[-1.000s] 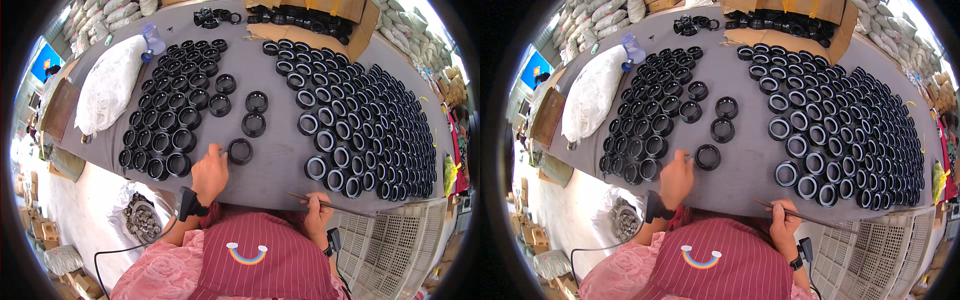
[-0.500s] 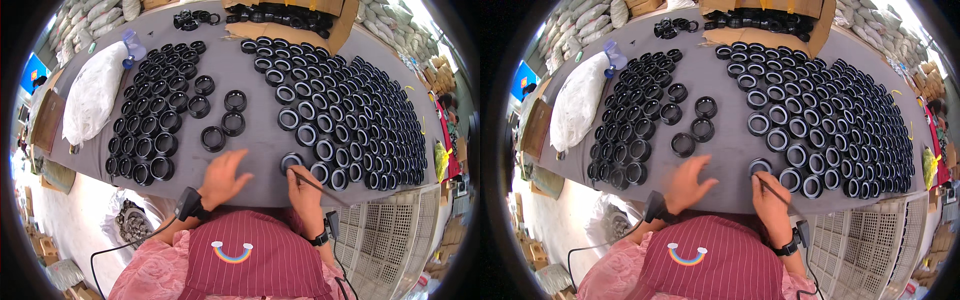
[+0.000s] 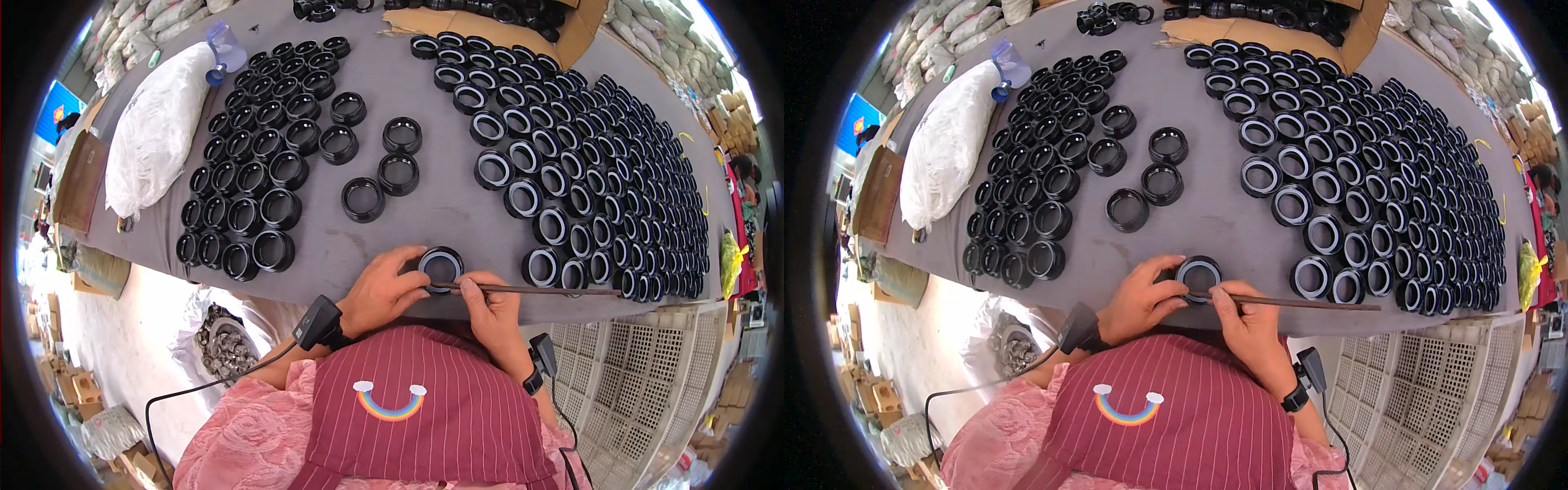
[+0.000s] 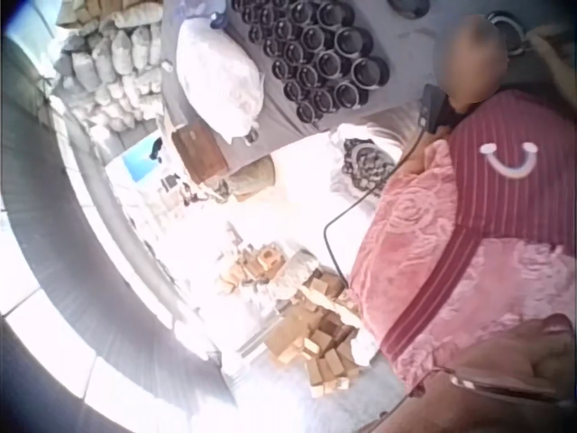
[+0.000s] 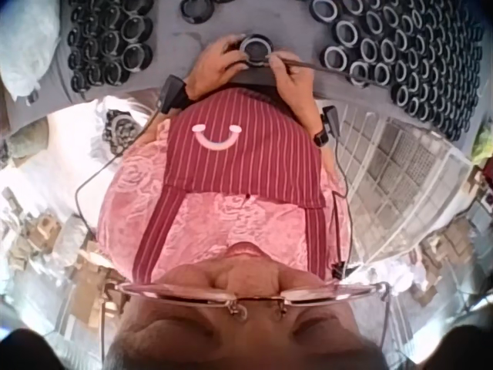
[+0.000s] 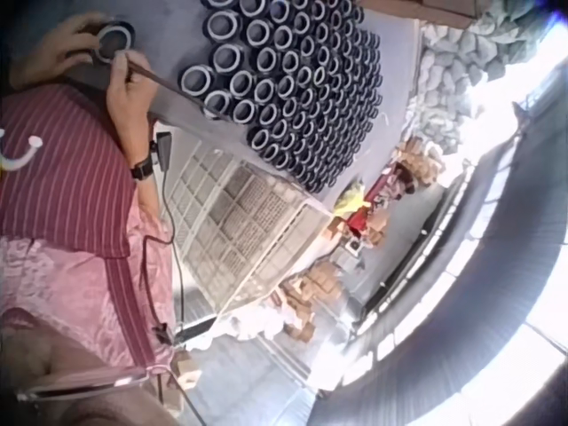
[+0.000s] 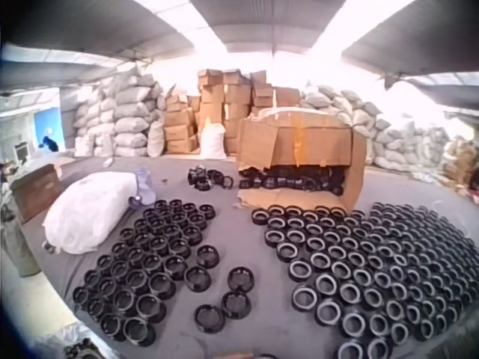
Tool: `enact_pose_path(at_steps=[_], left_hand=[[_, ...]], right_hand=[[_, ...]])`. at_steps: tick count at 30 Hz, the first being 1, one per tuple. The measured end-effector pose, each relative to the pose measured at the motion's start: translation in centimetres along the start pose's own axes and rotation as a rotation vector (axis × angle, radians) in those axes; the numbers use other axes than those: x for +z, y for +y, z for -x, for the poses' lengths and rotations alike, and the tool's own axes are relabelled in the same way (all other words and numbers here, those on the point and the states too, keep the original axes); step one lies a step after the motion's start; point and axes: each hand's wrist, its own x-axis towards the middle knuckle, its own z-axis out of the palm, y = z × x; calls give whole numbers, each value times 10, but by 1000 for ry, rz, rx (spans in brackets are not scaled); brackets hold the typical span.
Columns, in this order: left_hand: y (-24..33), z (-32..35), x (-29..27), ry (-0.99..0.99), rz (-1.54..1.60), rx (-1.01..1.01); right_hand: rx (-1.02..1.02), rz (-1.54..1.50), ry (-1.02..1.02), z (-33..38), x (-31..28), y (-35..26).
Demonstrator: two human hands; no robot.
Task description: The recorder is using a small tool to inspect and possibly trim excess material from circular black rubber or plastic industrial components.
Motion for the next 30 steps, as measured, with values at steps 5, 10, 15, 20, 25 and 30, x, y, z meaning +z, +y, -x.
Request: enact_pose_path(at_steps=[5,10,15,20,25,30], left_hand=[[1,-3,-1,0,-56,36],[0,-6,-4,-34,-39,40],[-2,-6,-4,-20,-20,42],[-4,-5,-1,10,-18,50],[3,-6,-7,30,-79,94],[4,-12,-13,92,241,-256]], right_hand=[[-4,154,-95,-7,-3,-7],[-108,517,-42,-19,-13,-20],[-356,434,97,-29,6,-14],[-385,444,-27,-25,8,-7],[-418,412,-40,-16,5,-4],[-71,-180,361,11,-8,-4]])
